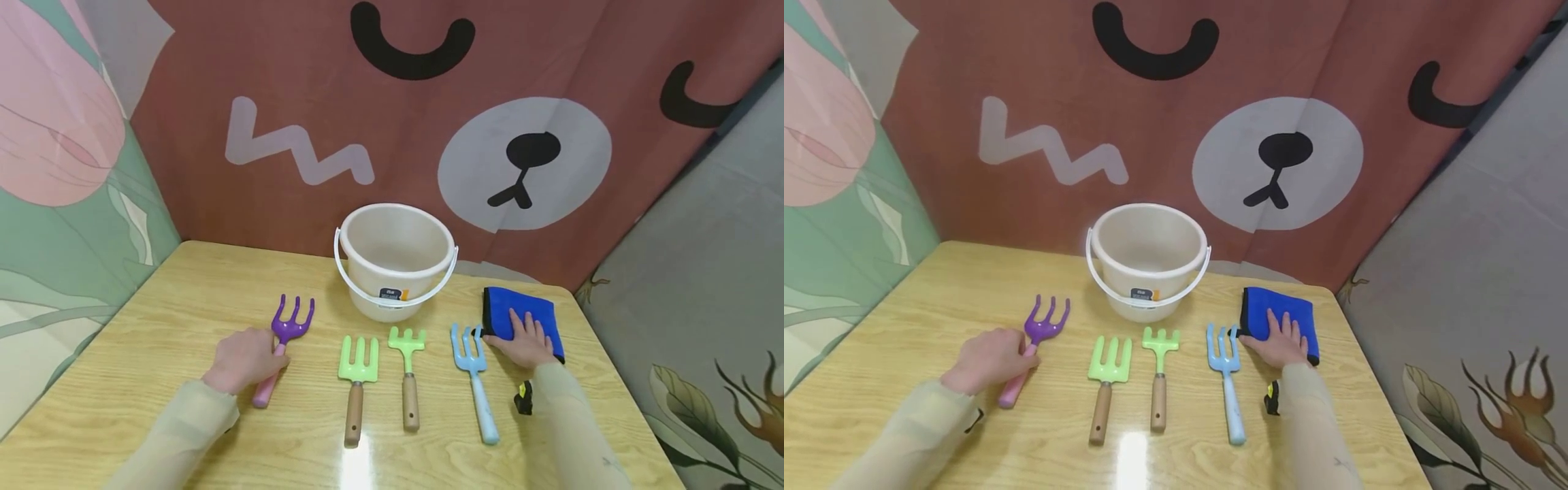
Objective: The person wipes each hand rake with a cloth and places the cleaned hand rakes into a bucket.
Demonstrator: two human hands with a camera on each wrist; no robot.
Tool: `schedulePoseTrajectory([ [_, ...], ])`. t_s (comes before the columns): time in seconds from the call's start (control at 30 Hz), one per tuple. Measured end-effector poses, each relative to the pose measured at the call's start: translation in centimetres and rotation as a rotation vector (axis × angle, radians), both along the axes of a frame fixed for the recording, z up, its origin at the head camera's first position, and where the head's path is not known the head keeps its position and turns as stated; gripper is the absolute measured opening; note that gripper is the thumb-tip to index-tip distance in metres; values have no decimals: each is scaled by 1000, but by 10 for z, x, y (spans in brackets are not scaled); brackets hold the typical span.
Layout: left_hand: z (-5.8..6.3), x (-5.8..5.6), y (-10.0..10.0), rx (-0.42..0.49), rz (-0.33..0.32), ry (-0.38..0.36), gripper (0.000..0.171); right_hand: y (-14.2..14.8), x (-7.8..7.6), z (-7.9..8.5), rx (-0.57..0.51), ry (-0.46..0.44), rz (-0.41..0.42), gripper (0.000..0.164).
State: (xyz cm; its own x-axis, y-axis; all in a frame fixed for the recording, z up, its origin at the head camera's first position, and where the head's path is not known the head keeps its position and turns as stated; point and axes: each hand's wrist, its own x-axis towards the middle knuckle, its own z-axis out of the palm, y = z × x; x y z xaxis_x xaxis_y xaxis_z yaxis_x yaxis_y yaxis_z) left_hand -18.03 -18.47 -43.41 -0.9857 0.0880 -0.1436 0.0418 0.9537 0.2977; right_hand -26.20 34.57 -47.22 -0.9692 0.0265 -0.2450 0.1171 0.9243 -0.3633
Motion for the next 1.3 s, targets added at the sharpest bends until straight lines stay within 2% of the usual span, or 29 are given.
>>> schedulePoseTrajectory([
  [0.1,1,-1,-2,18,4,-43,40,-4,0,5,-14,-35,-12,122],
  [0.2,3,-3,-4,44,24,-54,38,-7,1,9,-41,-42,-22,118],
  [0.37,5,-6,-9,63,52,42,40,-3,-3,6,-54,-36,-17,114],
  [0.47,4,-7,-11,98,72,83,33,-3,-3,8,-35,-15,-15,108],
  [0.57,6,-7,-12,131,99,132,30,-9,0,16,6,21,-14,93],
  [0.67,10,-7,-14,147,124,212,32,-14,1,21,75,65,-13,78],
  [0.73,15,-7,-15,158,134,251,33,-17,2,25,102,72,-14,71],
  [0.87,25,-6,-17,165,139,340,37,-16,2,23,113,78,-27,66],
  [1.03,44,-3,-15,182,142,446,37,-15,-1,16,122,154,-58,58],
  [1.17,61,-1,-11,213,141,476,34,-15,-4,15,128,230,-124,51],
  [1.3,73,3,-5,219,133,477,37,-12,-7,18,112,257,-167,49],
])
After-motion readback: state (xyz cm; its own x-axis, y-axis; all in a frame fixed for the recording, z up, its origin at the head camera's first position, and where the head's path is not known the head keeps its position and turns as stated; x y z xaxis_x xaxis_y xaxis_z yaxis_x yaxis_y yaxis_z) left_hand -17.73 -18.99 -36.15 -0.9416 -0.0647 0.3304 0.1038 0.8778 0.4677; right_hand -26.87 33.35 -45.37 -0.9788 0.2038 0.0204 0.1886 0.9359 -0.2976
